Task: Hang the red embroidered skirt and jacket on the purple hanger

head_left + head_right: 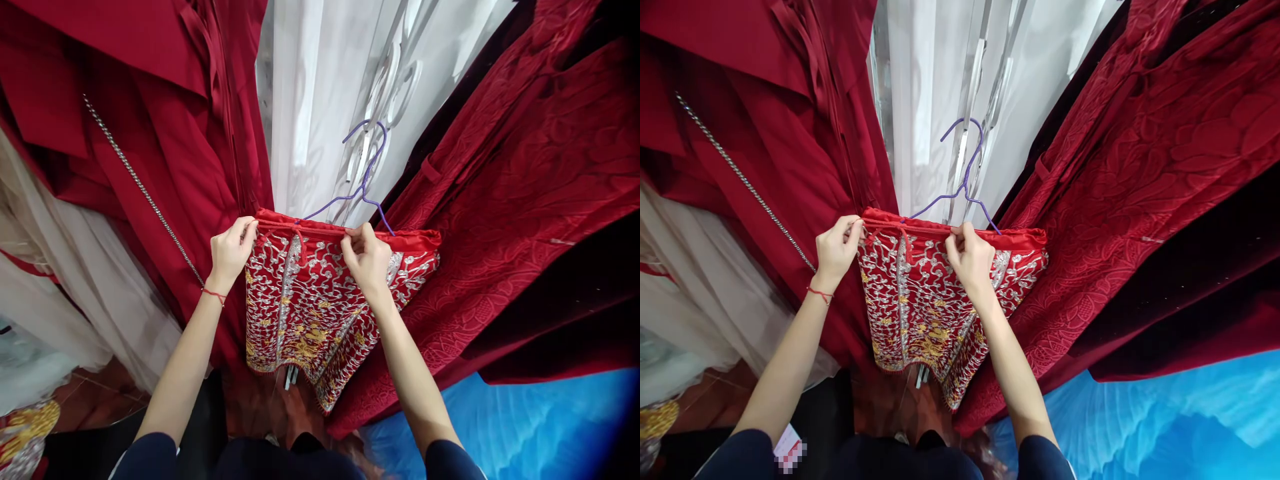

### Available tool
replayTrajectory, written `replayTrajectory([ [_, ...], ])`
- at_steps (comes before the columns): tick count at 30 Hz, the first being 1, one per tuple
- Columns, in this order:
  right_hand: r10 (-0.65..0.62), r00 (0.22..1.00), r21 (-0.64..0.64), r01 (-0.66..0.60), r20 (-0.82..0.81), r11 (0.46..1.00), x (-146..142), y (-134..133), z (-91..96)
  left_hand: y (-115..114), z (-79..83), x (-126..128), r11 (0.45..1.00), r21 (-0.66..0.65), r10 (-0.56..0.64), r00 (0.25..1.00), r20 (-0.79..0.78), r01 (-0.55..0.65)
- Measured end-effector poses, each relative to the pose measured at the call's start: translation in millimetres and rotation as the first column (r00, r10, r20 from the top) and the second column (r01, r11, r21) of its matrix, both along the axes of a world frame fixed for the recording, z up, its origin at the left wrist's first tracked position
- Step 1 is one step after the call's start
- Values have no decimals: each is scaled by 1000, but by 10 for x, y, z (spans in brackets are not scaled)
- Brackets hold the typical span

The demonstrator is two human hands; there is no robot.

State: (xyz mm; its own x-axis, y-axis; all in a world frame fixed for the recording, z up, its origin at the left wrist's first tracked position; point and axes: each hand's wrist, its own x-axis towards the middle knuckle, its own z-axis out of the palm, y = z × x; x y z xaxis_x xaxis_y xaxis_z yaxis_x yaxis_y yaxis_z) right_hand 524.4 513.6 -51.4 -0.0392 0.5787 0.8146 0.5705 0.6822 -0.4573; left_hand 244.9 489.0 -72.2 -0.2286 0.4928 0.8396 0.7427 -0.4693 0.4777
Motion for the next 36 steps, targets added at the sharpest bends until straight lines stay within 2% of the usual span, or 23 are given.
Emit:
replayTrajectory([
  [2, 98, 984, -85, -112, -148, 990, 67, 5, 93, -35, 39, -35, 998, 38, -59, 992, 116, 55],
  [4, 175, 948, -127, -215, -266, 968, 120, -19, 198, -90, 117, -48, 994, 44, -108, 983, 147, 102],
  [6, 226, 934, -135, -270, -276, 953, 108, -88, 275, -147, 214, -18, 988, -12, -155, 982, 110, 157],
  [8, 252, 946, -136, -282, -202, 950, 6, -188, 297, -182, 300, 53, 982, -72, -171, 982, 84, 177],
  [12, 179, 984, -89, -176, 22, 980, -347, -319, 206, -163, 339, 223, 968, -146, -197, 979, 56, 203],
  [16, 75, 981, -67, -64, 178, 996, -599, -255, 106, -104, 238, 317, 876, -251, -384, 910, 155, 412],
  [19, 28, 969, -52, -16, 247, 999, -669, -184, 56, -96, 194, 351, 832, -239, -440, 858, 266, 501],
  [22, -27, 954, -8, 31, 298, 999, -715, -155, -3, -122, 219, 388, 845, -204, -431, 855, 289, 495],
  [26, -125, 920, 107, 91, 372, 990, -785, -146, -83, -137, 264, 473, 923, -142, -334, 928, 167, 357],
  [28, -170, 895, 162, 112, 413, 980, -793, -132, -103, -111, 246, 530, 937, -129, -306, 942, 140, 323],
  [32, -230, 857, 229, 135, 462, 964, -709, -65, -83, -26, 130, 664, 920, -91, -344, 898, 276, 380],
  [36, -269, 829, 278, 143, 491, 950, -606, -11, -36, 52, 11, 788, 928, -21, -332, 851, 406, 372],
])
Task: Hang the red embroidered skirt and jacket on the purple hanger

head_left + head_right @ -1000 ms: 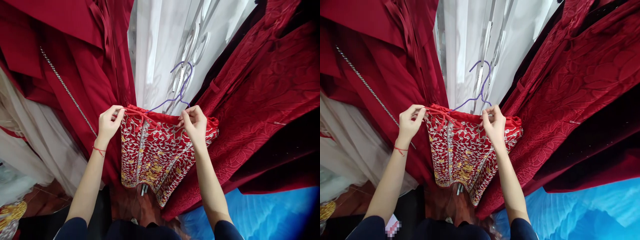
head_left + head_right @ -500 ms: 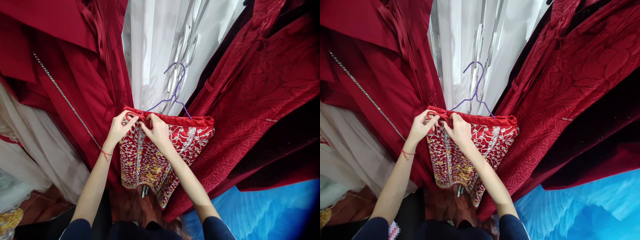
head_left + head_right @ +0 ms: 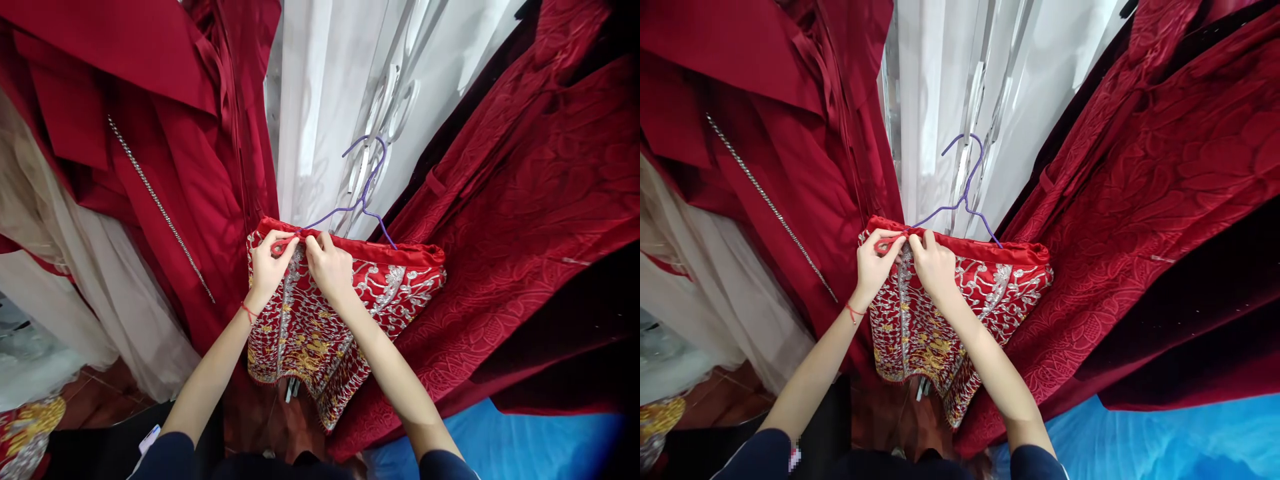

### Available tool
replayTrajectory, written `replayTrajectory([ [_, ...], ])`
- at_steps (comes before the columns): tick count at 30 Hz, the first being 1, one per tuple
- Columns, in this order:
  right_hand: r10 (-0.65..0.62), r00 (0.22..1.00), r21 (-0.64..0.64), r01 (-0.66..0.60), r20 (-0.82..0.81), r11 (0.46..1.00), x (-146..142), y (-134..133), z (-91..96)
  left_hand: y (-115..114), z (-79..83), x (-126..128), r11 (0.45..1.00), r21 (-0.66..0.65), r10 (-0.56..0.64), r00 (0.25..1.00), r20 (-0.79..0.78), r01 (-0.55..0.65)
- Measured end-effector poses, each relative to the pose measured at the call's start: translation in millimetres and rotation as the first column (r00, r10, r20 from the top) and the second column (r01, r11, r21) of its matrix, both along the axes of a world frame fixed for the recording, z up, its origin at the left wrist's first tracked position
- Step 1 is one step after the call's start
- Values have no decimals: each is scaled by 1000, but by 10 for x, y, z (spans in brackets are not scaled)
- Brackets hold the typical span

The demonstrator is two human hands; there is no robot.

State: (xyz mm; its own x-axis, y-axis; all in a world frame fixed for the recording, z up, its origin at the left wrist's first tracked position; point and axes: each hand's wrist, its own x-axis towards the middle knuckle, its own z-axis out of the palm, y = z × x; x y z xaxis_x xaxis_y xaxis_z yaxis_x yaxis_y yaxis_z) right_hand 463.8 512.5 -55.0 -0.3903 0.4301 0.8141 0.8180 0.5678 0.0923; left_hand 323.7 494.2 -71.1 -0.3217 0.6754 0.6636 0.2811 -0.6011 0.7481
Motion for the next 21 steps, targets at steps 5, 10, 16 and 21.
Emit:
replayTrajectory([
  [5, 16, 989, -2, -16, -146, 1000, 108, -86, -97, -36, -224, -39, 999, 35, -8, 990, 141, 3],
  [10, 81, 933, 201, -10, -350, 980, 613, -179, -247, -256, -457, -355, 938, 72, 337, 940, 45, -340],
  [16, -203, 795, 107, 317, -572, 942, 1621, -24, -166, -95, -177, -660, 967, -16, 252, 965, -75, -254],
  [21, -95, 840, -119, 36, -534, 992, 1989, 200, -178, 149, 10, -603, 1000, -15, 24, 1000, -1, -24],
])
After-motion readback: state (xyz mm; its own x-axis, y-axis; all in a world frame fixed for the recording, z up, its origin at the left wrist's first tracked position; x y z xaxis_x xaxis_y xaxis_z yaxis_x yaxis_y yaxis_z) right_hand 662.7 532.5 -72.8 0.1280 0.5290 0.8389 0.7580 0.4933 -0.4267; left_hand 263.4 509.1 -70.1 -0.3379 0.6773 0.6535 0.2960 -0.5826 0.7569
